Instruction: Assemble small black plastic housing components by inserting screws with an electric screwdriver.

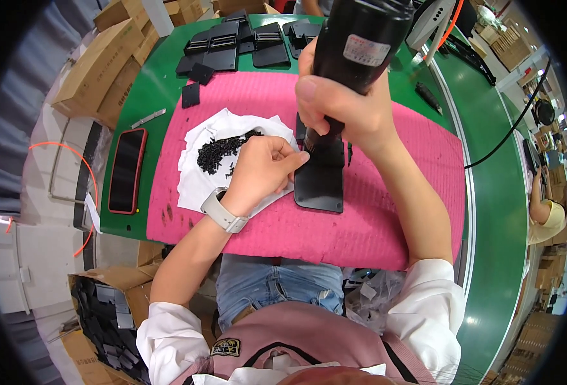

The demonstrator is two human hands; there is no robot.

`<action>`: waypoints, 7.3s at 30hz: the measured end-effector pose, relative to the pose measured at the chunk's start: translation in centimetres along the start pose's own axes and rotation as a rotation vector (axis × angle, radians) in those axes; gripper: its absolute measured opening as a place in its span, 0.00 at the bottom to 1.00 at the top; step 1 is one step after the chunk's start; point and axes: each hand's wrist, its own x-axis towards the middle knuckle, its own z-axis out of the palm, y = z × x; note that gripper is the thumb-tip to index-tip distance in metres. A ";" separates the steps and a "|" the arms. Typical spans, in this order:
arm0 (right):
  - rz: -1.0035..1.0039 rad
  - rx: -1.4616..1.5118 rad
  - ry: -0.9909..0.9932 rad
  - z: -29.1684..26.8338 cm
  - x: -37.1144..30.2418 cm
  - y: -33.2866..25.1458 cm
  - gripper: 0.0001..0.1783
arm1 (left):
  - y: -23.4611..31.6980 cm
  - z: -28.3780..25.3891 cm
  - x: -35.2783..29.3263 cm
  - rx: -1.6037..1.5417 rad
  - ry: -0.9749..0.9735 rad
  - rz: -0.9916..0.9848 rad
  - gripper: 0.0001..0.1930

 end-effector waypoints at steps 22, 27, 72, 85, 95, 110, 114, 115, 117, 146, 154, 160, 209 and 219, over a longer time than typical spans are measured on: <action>-0.186 0.646 -0.073 -3.6 -0.1 -1.3 0.18 | 1.3 -1.1 -0.6 -0.511 -0.091 0.184 0.08; -0.197 0.668 -0.041 -3.1 -0.3 -1.4 0.18 | 1.2 -1.4 -0.7 -0.570 -0.119 0.186 0.07; -0.019 0.179 0.045 -4.4 -5.8 -2.4 0.20 | 0.1 1.5 -1.0 0.554 0.209 0.588 0.07; -0.055 0.334 -0.047 -3.8 -5.2 -1.3 0.13 | -0.2 1.4 -0.9 0.566 0.186 0.619 0.11; 0.043 0.001 0.080 -2.3 -6.1 -2.6 0.17 | 0.1 1.5 -0.9 0.605 0.182 0.608 0.12; 0.392 -1.595 0.338 -10.1 -11.0 -0.4 0.49 | -1.1 -5.3 -5.2 1.038 0.652 0.802 0.07; 0.129 -1.253 -0.437 -5.1 -7.4 -1.6 0.54 | -1.1 -5.1 -5.0 0.883 0.627 0.816 0.07; 0.134 -1.210 -0.572 -3.5 -6.6 -1.4 0.52 | -1.3 -5.2 -5.0 0.889 0.633 0.810 0.07; 0.060 -1.364 -0.769 -1.3 -6.1 -0.1 0.47 | -1.5 -5.6 -5.2 0.828 0.621 0.832 0.06; 0.431 -0.110 -0.363 9.4 -7.8 -2.5 0.21 | -2.8 -11.0 -23.6 -0.481 0.672 0.376 0.25; 0.034 -1.224 0.112 -3.5 2.8 8.9 0.22 | -34.2 -22.6 -64.5 0.021 2.168 -0.565 0.25; 0.362 -1.589 0.307 -9.5 7.6 16.7 0.43 | -41.5 -15.0 -72.3 -0.349 2.007 -0.497 0.25; 0.096 -1.557 -0.476 6.4 16.7 18.0 0.30 | -5.3 -5.9 -12.4 -0.335 0.857 0.594 0.20; -0.202 -0.821 -0.141 10.1 8.3 10.7 0.15 | -7.0 -7.0 -12.1 -0.528 0.659 0.525 0.18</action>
